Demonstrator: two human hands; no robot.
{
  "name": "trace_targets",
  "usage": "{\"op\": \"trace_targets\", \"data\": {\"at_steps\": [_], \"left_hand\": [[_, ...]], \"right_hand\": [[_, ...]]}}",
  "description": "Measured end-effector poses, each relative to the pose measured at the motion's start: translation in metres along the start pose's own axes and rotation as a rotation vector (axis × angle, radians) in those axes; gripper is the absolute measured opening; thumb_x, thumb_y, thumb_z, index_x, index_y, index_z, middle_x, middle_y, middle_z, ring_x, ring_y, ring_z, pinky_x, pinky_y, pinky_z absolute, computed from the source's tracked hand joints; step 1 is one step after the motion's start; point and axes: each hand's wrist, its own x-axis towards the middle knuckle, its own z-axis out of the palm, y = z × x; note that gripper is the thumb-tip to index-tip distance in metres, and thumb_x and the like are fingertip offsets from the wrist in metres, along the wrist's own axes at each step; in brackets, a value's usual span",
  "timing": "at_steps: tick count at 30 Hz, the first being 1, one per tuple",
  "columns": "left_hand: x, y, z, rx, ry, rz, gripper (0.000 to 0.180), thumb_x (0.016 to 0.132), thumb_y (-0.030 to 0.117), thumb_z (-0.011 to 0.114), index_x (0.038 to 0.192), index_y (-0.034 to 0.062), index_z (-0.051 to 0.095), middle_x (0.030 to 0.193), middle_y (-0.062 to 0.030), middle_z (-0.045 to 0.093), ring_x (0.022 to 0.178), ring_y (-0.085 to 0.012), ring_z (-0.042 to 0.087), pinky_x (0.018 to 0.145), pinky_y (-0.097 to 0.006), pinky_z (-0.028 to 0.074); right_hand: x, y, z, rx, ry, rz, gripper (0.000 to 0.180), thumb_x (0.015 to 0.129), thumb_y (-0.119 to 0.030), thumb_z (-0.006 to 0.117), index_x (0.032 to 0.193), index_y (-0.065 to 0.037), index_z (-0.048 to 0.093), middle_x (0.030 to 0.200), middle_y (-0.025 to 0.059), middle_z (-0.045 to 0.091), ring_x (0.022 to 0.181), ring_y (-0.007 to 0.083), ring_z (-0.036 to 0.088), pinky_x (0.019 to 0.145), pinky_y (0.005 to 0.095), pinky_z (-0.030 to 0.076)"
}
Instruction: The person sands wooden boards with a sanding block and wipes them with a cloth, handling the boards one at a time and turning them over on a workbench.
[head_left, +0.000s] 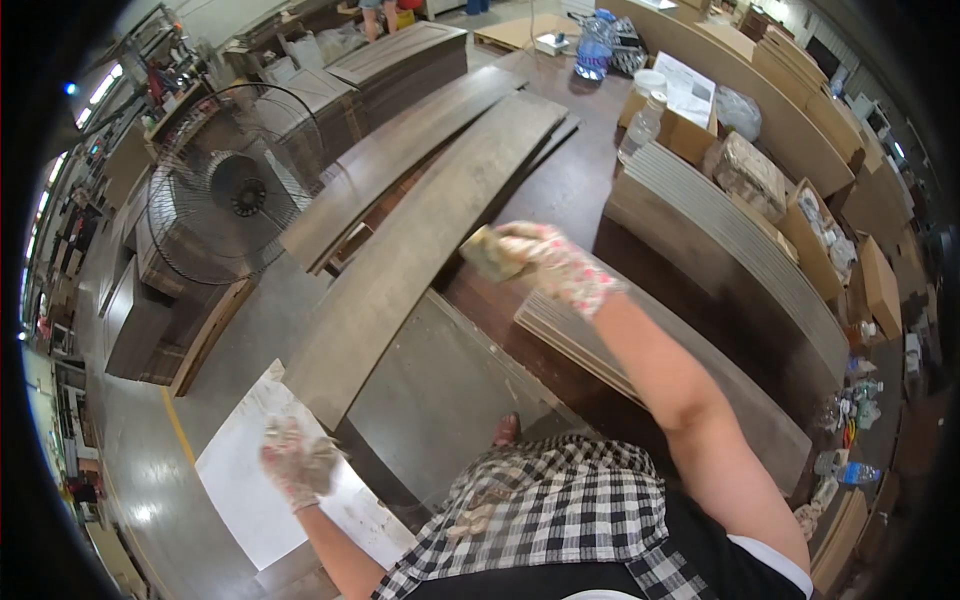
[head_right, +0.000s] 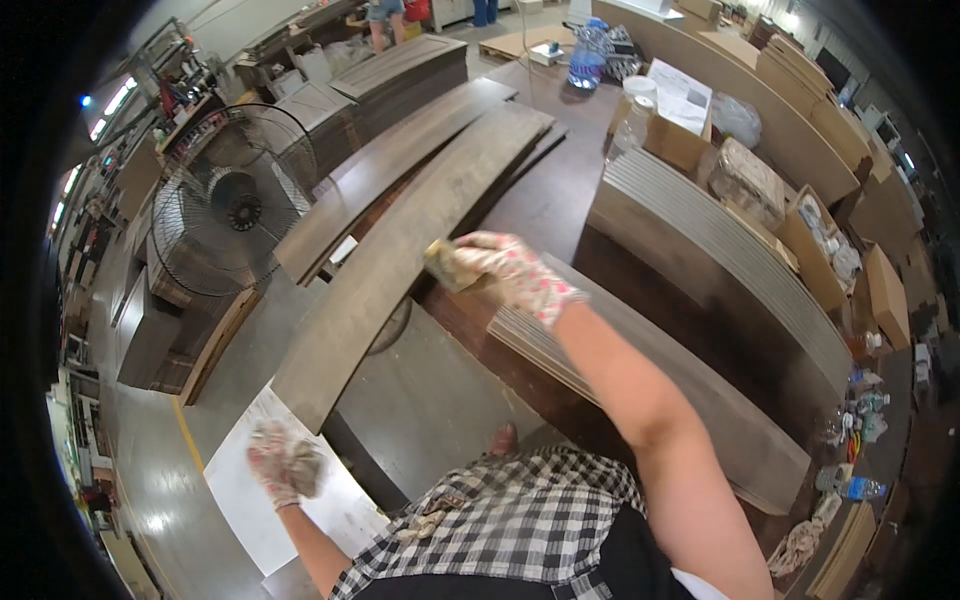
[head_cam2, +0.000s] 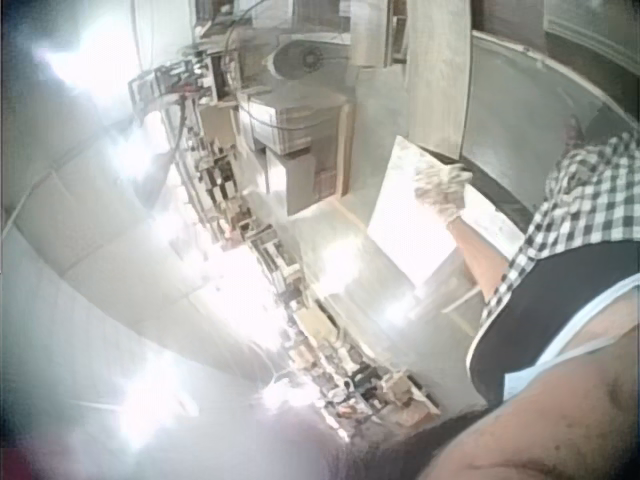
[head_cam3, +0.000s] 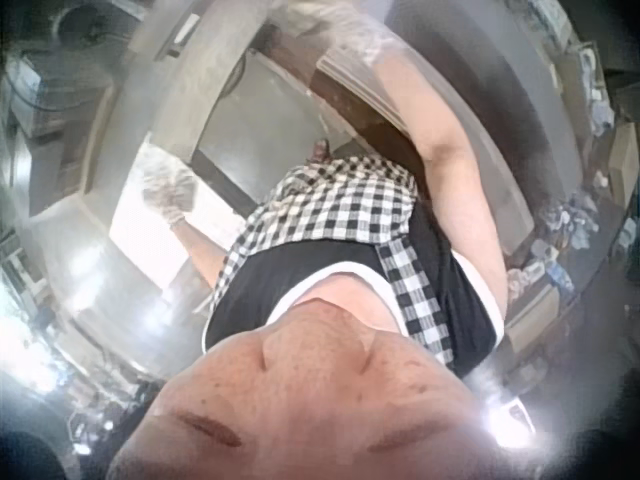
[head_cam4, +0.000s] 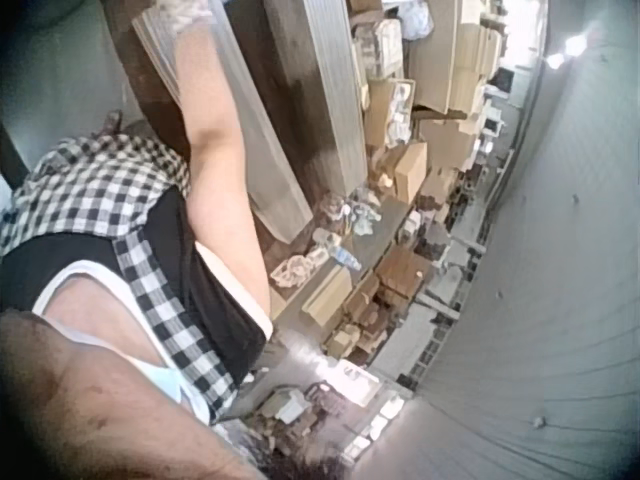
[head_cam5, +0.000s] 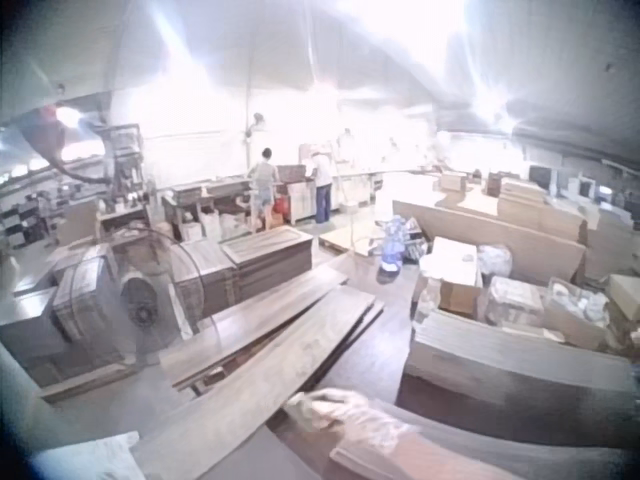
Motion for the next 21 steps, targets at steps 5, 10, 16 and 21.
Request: {"op": "trace_targets", "data": {"at_steps": [5,10,16,21], "left_hand": [[-0.013,0.075,0.048,-0.133,0.032,0.478,0.035,0.081,0.003,0.055,0.115,-0.0032,0.050,0.093,-0.0109,0.061,0.075,-0.0152,0.062,0.066,-0.026,0.053],[-0.046,0.084,0.223,0.079,-0.570,0.542,0.040,0.081,0.013,0.063,0.118,0.0003,0.051,0.107,-0.0108,0.059,0.092,-0.0161,0.060,0.075,-0.027,0.051],[-0.122,0.049,0.362,0.512,-1.188,1.383,0.060,0.065,0.021,0.070,0.120,0.0109,0.051,0.127,-0.0094,0.048,0.122,-0.0267,0.040,0.101,-0.040,0.032],[-0.071,0.008,0.364,0.815,-0.753,1.429,0.064,0.067,0.017,0.067,0.127,0.0110,0.045,0.131,-0.0075,0.044,0.128,-0.0244,0.033,0.107,-0.036,0.024]], "right_hand": [[-0.099,-0.022,-0.084,-0.300,0.554,-0.308,0.029,0.088,-0.009,0.053,0.114,0.003,0.050,0.102,0.0099,0.059,0.090,0.0155,0.059,0.076,0.0244,0.049],[-0.198,0.040,-0.131,0.101,0.734,-0.611,0.041,0.083,-0.020,0.062,0.115,0.000,0.048,0.112,0.0126,0.055,0.099,0.0235,0.058,0.085,0.0361,0.048],[-0.291,0.071,-0.143,-0.105,1.206,-0.653,0.035,0.089,-0.017,0.052,0.121,-0.004,0.049,0.115,0.0066,0.054,0.102,0.0160,0.054,0.088,0.0308,0.044],[-0.382,0.096,-0.149,-0.027,1.502,-0.726,0.036,0.089,-0.018,0.051,0.123,-0.005,0.047,0.119,0.0081,0.053,0.108,0.0166,0.050,0.091,0.0332,0.042]]}}
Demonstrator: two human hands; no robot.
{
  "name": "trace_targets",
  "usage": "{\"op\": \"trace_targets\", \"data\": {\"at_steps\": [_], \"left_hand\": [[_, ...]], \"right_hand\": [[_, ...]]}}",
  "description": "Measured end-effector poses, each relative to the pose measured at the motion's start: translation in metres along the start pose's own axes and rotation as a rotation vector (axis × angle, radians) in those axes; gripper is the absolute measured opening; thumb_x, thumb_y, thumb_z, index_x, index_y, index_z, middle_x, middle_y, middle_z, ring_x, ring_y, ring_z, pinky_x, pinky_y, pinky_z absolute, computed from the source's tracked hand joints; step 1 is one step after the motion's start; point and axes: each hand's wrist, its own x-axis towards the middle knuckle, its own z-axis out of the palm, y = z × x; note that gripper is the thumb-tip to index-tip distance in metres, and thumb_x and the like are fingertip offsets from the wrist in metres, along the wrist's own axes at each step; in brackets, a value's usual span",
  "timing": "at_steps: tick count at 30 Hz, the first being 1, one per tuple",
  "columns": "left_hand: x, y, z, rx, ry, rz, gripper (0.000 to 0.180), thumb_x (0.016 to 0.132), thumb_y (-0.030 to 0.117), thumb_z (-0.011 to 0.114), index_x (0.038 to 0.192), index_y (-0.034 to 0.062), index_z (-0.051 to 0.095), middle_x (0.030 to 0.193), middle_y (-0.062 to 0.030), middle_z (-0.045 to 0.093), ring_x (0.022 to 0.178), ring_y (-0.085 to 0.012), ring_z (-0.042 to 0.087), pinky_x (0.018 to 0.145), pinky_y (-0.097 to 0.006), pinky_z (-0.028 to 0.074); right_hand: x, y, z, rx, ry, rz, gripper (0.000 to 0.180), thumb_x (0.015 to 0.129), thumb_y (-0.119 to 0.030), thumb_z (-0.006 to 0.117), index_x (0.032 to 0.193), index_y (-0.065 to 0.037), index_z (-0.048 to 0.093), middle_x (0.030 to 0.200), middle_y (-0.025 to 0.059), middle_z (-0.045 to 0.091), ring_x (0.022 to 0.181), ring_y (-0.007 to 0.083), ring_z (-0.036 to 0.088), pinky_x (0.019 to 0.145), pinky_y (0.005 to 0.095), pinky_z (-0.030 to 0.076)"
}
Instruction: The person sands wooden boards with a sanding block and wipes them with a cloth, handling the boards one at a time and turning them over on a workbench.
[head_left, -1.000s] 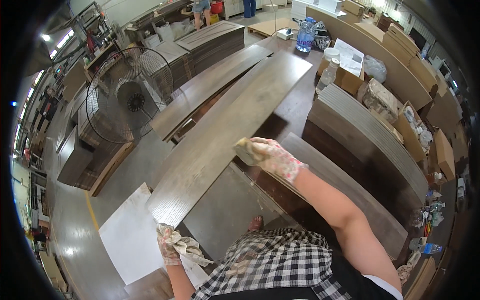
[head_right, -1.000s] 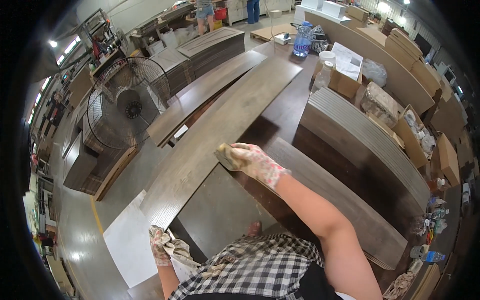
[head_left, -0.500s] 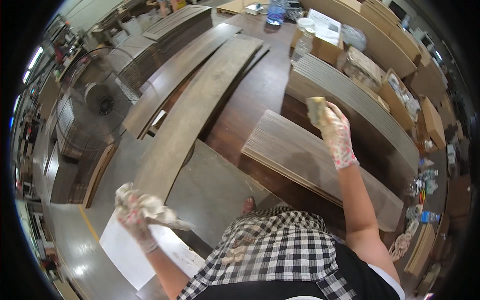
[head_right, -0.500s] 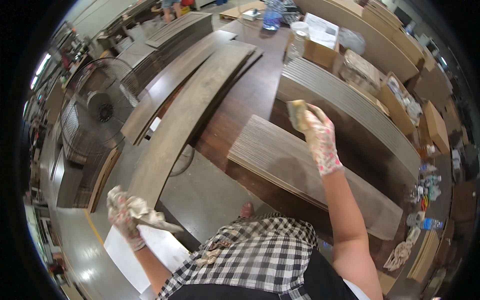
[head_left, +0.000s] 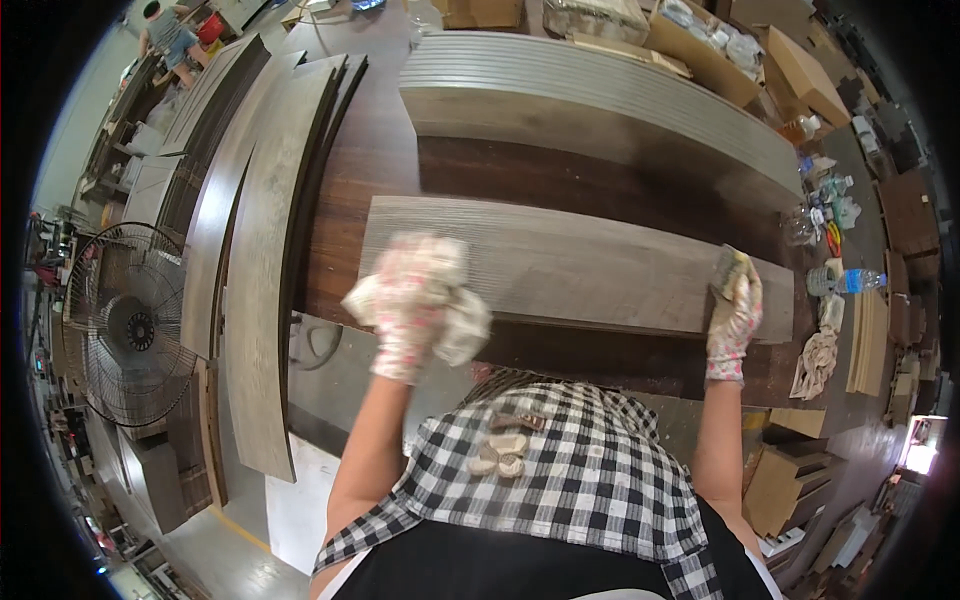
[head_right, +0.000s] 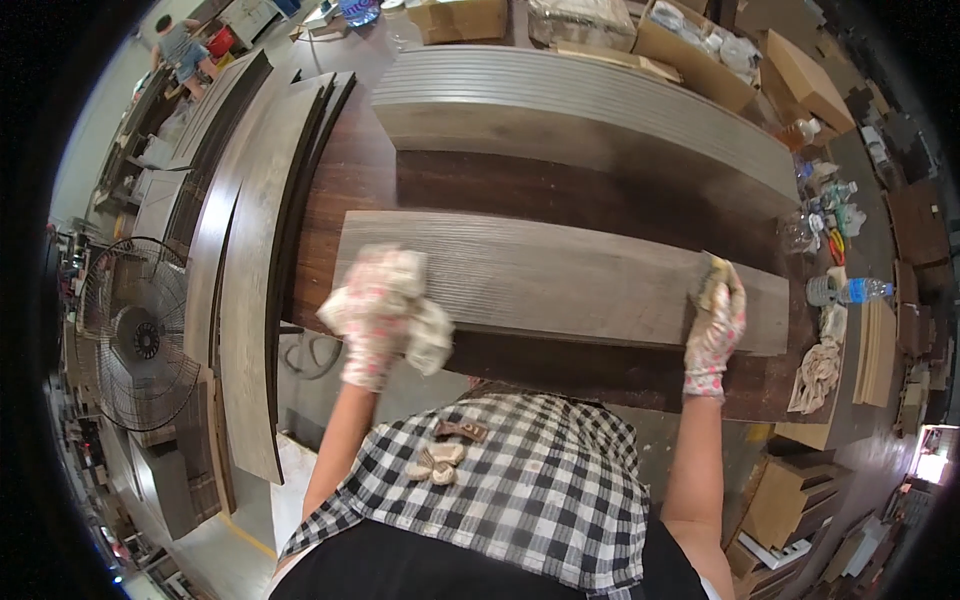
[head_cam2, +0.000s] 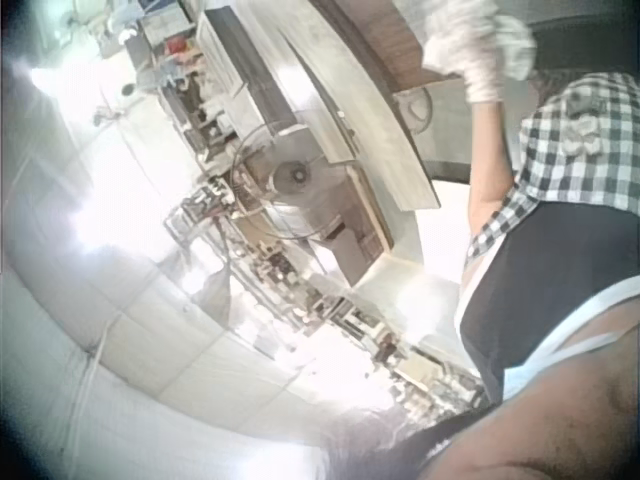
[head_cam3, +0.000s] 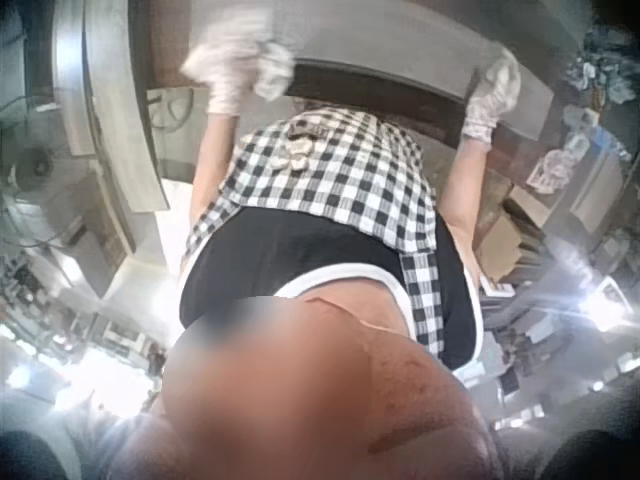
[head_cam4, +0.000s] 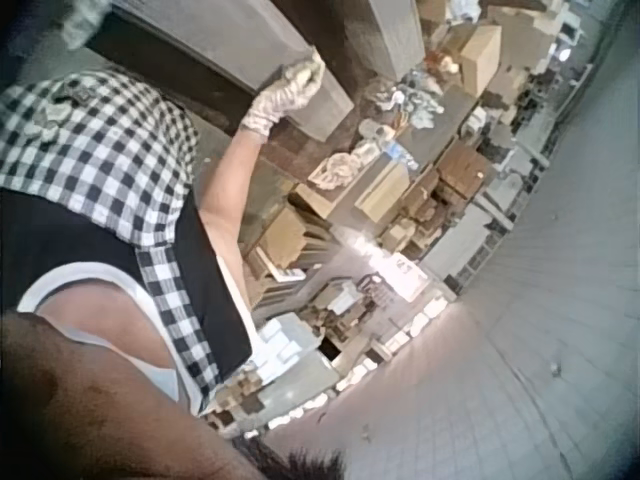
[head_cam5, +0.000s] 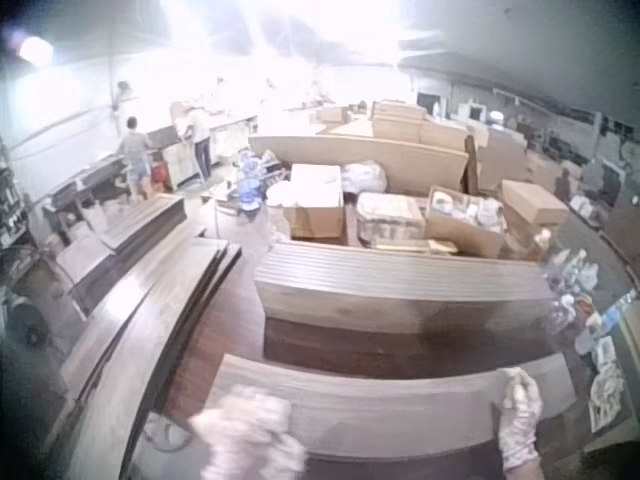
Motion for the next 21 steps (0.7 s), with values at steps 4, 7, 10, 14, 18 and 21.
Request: {"op": "trace_targets", "data": {"at_steps": [4,7,10,14,18,21], "left_hand": [[-0.053,-0.140,-0.038,-0.104,0.169,-0.302,0.033,0.085,0.003,0.051,0.118,0.0026,0.052,0.103,-0.0086,0.061,0.094,-0.0166,0.060,0.080,-0.026,0.051],[-0.053,-0.108,-0.072,-0.945,0.480,-0.877,0.029,0.088,0.012,0.055,0.114,-0.0006,0.053,0.098,-0.0090,0.062,0.083,-0.0158,0.062,0.071,-0.026,0.053],[-0.067,-0.086,-0.075,-0.833,0.444,-0.962,0.030,0.085,0.008,0.058,0.114,-0.0012,0.055,0.100,-0.0084,0.062,0.085,-0.0145,0.061,0.072,-0.026,0.051],[-0.090,-0.056,-0.067,-0.885,0.470,-0.856,0.028,0.086,0.005,0.056,0.112,-0.0028,0.055,0.101,-0.0077,0.062,0.086,-0.0124,0.059,0.073,-0.024,0.049],[-0.123,-0.046,-0.066,-0.906,0.518,-0.929,0.026,0.086,0.008,0.055,0.109,-0.0038,0.057,0.099,-0.0087,0.063,0.086,-0.0131,0.059,0.074,-0.025,0.047],[-0.135,-0.047,-0.067,-0.888,0.499,-0.978,0.025,0.086,0.009,0.055,0.108,-0.0038,0.058,0.099,-0.0087,0.063,0.085,-0.0128,0.059,0.074,-0.025,0.047]], "right_hand": [[-0.014,-0.009,-0.020,-0.150,-0.017,-0.095,0.038,0.088,-0.013,0.051,0.124,-0.002,0.045,0.122,0.0098,0.051,0.107,0.0187,0.051,0.093,0.0335,0.042],[-0.041,-0.020,0.022,-0.472,-0.286,-0.318,0.040,0.080,-0.006,0.060,0.118,0.000,0.050,0.120,0.0101,0.052,0.107,0.0196,0.052,0.093,0.0335,0.042],[-0.065,-0.032,0.083,-0.773,-0.710,-0.546,0.040,0.069,-0.016,0.069,0.106,-0.005,0.060,0.107,0.0133,0.058,0.101,0.0288,0.055,0.087,0.0378,0.045],[-0.100,-0.007,0.146,-0.844,-1.060,-0.709,0.044,0.071,-0.022,0.066,0.112,-0.009,0.056,0.110,0.0093,0.055,0.100,0.0264,0.053,0.085,0.0398,0.040],[-0.123,0.012,0.200,-0.813,-1.163,-0.810,0.047,0.070,-0.021,0.065,0.114,-0.009,0.054,0.108,0.0071,0.054,0.097,0.0246,0.052,0.082,0.0394,0.041],[-0.140,0.017,0.250,-0.824,-1.142,-0.927,0.038,0.072,-0.022,0.065,0.108,-0.009,0.056,0.102,0.0056,0.054,0.092,0.0207,0.053,0.078,0.0358,0.041]]}}
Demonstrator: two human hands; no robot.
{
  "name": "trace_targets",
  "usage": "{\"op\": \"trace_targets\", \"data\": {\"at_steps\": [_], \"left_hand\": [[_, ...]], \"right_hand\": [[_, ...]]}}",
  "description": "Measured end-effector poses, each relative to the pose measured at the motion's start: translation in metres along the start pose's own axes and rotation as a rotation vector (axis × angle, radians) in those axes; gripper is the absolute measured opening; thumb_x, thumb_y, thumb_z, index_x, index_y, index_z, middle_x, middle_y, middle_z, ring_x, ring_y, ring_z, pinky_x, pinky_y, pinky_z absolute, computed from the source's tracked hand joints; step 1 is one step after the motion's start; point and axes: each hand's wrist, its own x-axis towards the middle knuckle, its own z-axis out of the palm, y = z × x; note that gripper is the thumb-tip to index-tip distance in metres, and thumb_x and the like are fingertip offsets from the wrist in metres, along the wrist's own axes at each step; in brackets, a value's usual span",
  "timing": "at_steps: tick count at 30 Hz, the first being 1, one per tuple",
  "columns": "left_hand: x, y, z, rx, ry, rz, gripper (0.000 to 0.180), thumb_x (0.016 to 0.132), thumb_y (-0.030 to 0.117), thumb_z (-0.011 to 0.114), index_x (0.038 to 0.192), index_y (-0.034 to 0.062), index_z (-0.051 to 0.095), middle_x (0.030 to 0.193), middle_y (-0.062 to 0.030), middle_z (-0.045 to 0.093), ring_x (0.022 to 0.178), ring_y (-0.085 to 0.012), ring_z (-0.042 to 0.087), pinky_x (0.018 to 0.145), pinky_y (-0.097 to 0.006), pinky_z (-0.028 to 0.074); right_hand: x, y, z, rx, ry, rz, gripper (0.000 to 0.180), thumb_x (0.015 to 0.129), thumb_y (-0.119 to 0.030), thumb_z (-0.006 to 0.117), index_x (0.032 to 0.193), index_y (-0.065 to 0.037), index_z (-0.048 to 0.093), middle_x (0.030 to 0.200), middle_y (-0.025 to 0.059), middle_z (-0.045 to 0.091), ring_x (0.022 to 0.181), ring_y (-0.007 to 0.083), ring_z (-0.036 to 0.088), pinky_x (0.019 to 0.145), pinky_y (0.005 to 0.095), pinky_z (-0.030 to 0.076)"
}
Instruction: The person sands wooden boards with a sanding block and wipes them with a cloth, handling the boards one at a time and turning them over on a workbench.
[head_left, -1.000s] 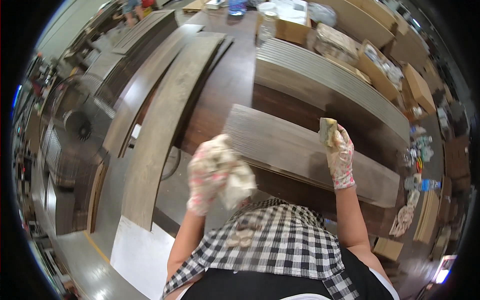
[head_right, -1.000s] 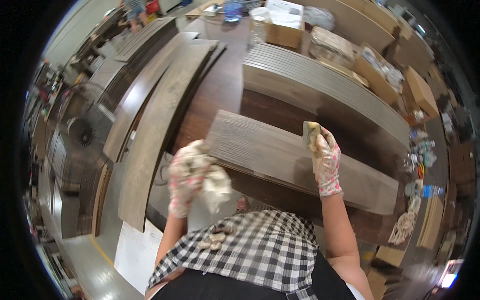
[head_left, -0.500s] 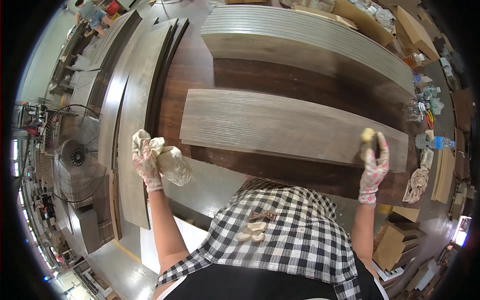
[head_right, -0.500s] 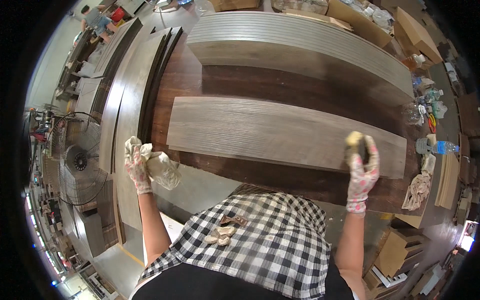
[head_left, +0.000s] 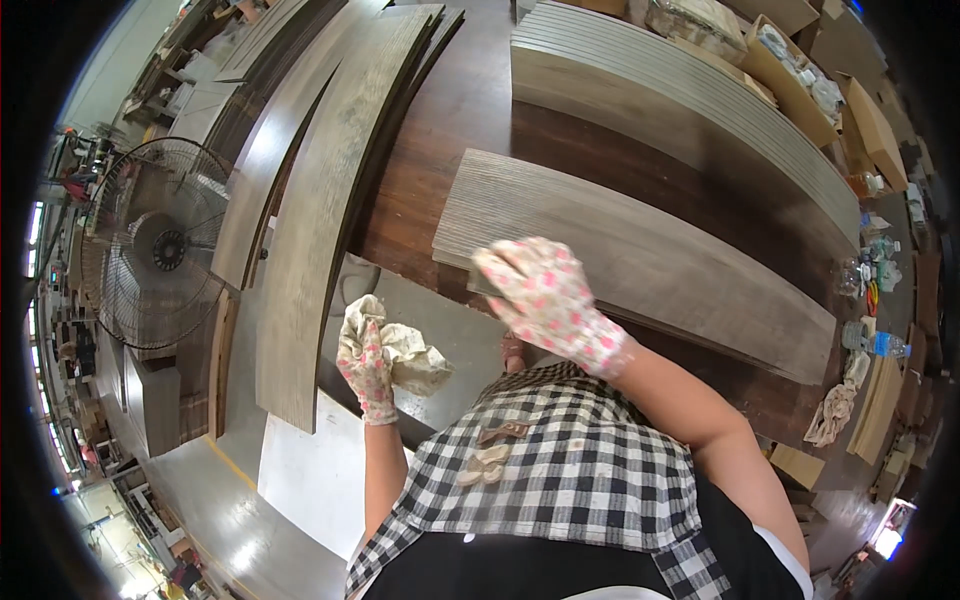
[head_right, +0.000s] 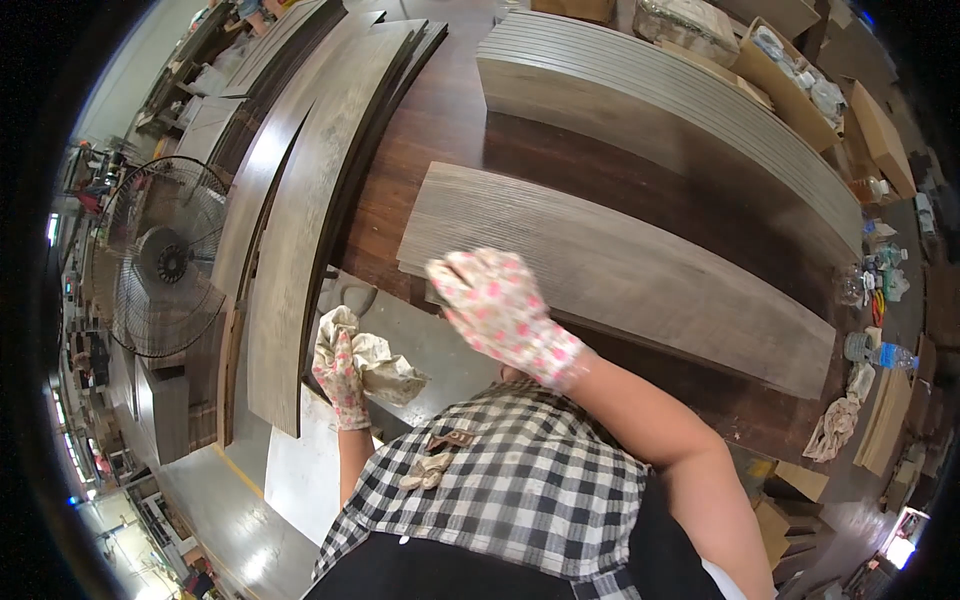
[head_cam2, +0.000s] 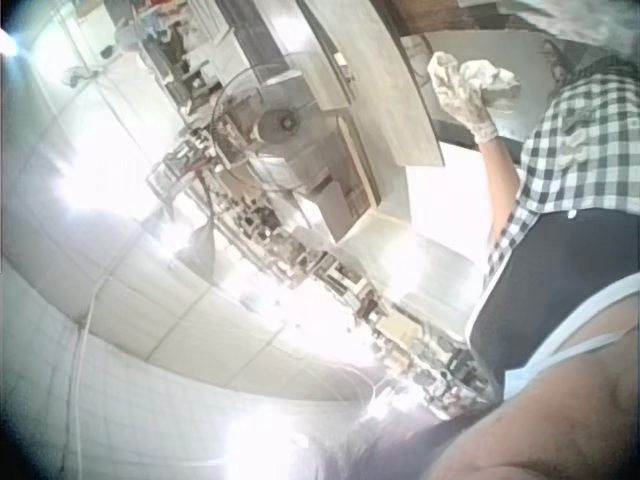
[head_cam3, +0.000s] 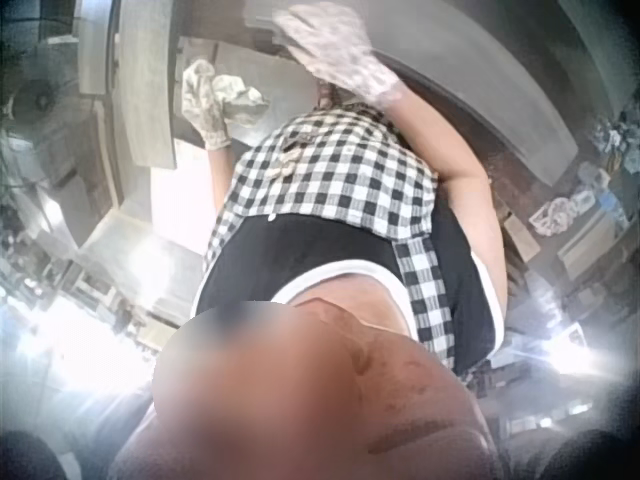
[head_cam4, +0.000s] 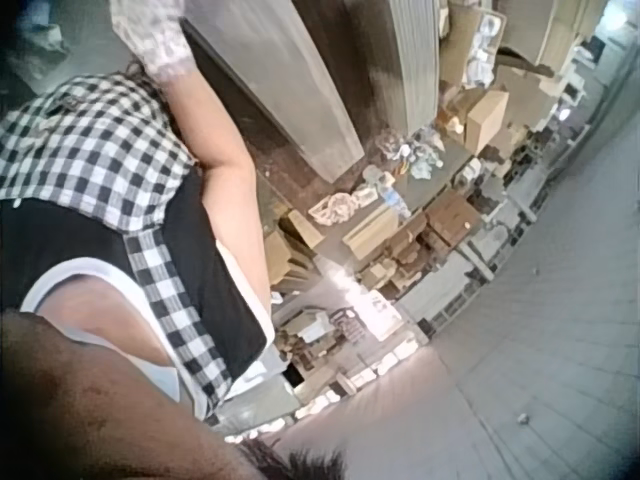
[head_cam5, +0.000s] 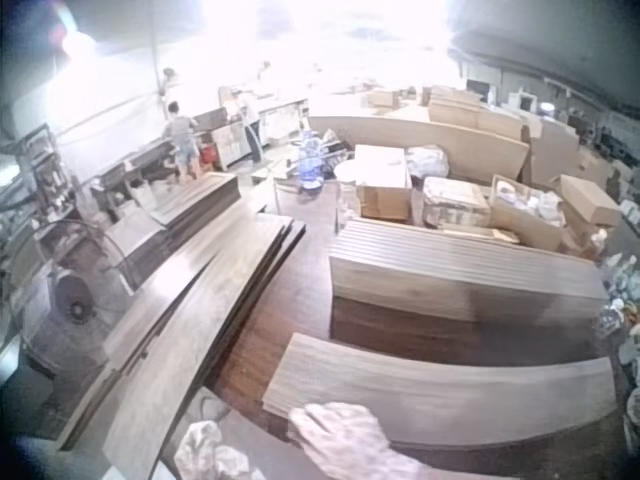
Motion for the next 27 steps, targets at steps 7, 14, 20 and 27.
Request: {"op": "trace_targets", "data": {"at_steps": [7,14,20,27], "left_hand": [[0.012,0.017,0.000,-0.073,-0.072,-0.014,0.024,0.086,0.002,0.053,0.110,-0.0026,0.057,0.099,-0.0074,0.062,0.085,-0.0130,0.058,0.073,-0.026,0.048],[0.026,0.070,0.054,-0.159,-0.284,0.127,0.023,0.088,0.006,0.050,0.108,-0.0032,0.055,0.091,-0.0072,0.060,0.075,-0.0113,0.058,0.065,-0.023,0.049],[-0.009,0.082,0.132,-0.093,-0.522,0.174,0.027,0.087,0.009,0.054,0.112,-0.0020,0.054,0.096,-0.0065,0.060,0.078,-0.0101,0.056,0.066,-0.021,0.046],[-0.086,0.112,0.248,0.159,-0.798,0.561,0.028,0.081,0.004,0.061,0.109,0.0018,0.059,0.096,-0.0066,0.061,0.091,-0.0154,0.057,0.078,-0.026,0.045]], "right_hand": [[0.035,-0.016,0.037,-0.067,-0.098,-0.027,0.045,0.074,-0.025,0.061,0.115,-0.008,0.053,0.107,0.0064,0.055,0.096,0.0230,0.052,0.078,0.0365,0.042],[-0.101,0.035,-0.053,-0.100,0.030,0.241,0.050,0.065,-0.021,0.070,0.111,-0.009,0.055,0.111,0.0082,0.055,0.102,0.0251,0.053,0.087,0.0402,0.042],[-0.265,0.079,-0.129,-0.406,0.235,0.574,0.045,0.076,-0.027,0.063,0.116,-0.008,0.052,0.115,0.0107,0.055,0.104,0.0276,0.053,0.091,0.0414,0.039],[-0.421,0.140,-0.197,-0.594,0.715,1.235,0.051,0.081,-0.013,0.062,0.126,0.000,0.043,0.120,0.0157,0.051,0.110,0.0288,0.049,0.096,0.0369,0.038]]}}
